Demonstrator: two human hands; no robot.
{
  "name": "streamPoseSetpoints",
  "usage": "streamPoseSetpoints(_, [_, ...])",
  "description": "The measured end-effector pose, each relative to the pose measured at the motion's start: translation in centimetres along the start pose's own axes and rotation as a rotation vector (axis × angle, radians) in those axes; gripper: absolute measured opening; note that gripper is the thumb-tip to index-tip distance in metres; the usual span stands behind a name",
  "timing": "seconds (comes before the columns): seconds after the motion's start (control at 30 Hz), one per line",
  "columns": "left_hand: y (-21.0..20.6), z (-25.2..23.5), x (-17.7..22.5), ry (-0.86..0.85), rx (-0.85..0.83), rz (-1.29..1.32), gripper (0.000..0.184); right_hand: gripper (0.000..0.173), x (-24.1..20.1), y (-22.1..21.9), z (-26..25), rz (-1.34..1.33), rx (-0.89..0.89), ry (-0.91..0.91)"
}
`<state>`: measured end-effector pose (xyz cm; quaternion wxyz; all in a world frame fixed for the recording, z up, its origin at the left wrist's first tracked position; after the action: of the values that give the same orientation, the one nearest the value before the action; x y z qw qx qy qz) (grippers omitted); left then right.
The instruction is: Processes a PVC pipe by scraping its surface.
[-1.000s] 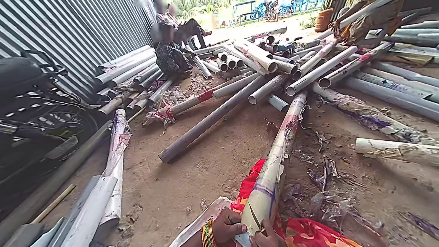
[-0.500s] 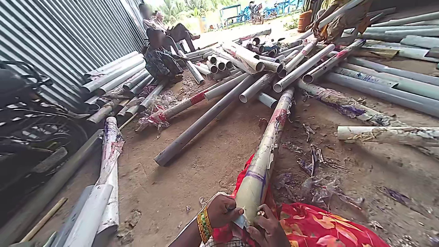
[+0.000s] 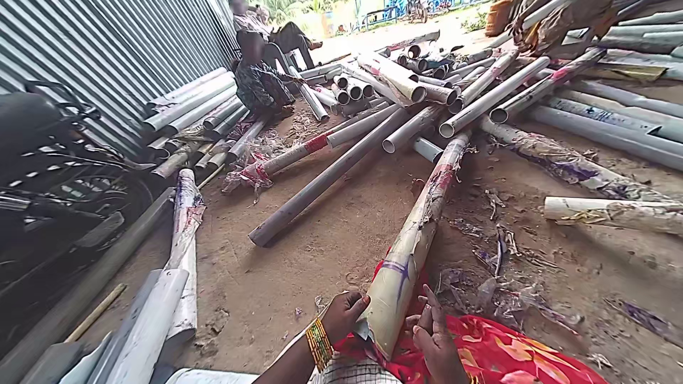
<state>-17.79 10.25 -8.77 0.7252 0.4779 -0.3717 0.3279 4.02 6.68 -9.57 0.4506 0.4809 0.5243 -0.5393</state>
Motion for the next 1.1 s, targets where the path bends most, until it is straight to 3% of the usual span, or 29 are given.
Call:
streamPoseSetpoints(0.07, [-0.5, 0.1, 0.3, 0.034, 0.045, 0.106, 0.028, 0.083, -0.8, -0.1, 0.5, 0.116, 0.009, 0.068])
streamPoseSetpoints(0.17, [-1.0, -0.1, 1.6, -0.049, 0.041, 0.257, 0.016, 0.090, -3.0, -1.2, 0.6, 0.234, 0.021, 0.248])
streamPoseSetpoints(0.27, [-1.4, 0.1, 3.2, -0.194, 0.004, 0.332, 0.035, 0.092, -5.8, -3.5, 0.0, 0.363, 0.034, 0.396])
streamPoseSetpoints(0.37, [-1.6, 0.7, 4.6, -0.356, 0.077, 0.432, 0.068, 0.077, -7.9, -7.1, -0.7, 0.645, 0.005, 0.598])
streamPoseSetpoints(0.43, [-1.5, 1.2, 4.7, -0.279, 0.174, 0.567, 0.053, 0.069, -8.0, -9.3, -0.7, 0.735, -0.075, 0.658])
streamPoseSetpoints(0.5, [-1.2, 1.5, 3.6, -0.141, 0.280, 0.611, 0.032, 0.066, -7.2, -10.8, -1.0, 0.746, -0.170, 0.662])
streamPoseSetpoints(0.63, [-0.8, 1.2, 0.6, 0.021, 0.406, 0.658, 0.037, 0.077, -5.1, -11.8, -2.3, 0.713, -0.438, 0.464])
streamPoseSetpoints(0.7, [-0.3, 0.9, -0.2, 0.063, 0.433, 0.695, 0.039, 0.089, -4.3, -11.7, -2.6, 0.721, -0.466, 0.367])
streamPoseSetpoints(0.8, [1.6, -0.1, -1.0, 0.092, 0.544, 0.772, 0.037, 0.095, -3.7, -11.6, -2.8, 0.739, -0.446, 0.400])
streamPoseSetpoints(0.9, [4.1, -1.5, -2.7, 0.112, 0.604, 0.812, 0.030, 0.081, -2.8, -11.4, -2.8, 0.756, -0.477, 0.430])
streamPoseSetpoints(1.0, [5.8, -2.8, -4.1, 0.065, 0.517, 0.906, 0.039, 0.059, -2.3, -11.0, -2.9, 0.776, -0.469, 0.519])
streamPoseSetpoints(1.1, [6.4, -2.8, -4.2, -0.012, 0.434, 0.975, 0.043, 0.052, -2.2, -11.0, -2.7, 0.791, -0.490, 0.555])
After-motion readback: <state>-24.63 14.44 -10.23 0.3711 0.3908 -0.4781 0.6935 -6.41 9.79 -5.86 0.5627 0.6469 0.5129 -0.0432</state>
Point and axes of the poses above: each hand's wrist, its own z-axis away from the middle knuckle, its own y-axis out of the back of the hand, x = y × z, the point moved 6 cm from there along -z, towards the middle knuckle, and after that the axes turned 8 degrees about -z, right-handed, at the moved point
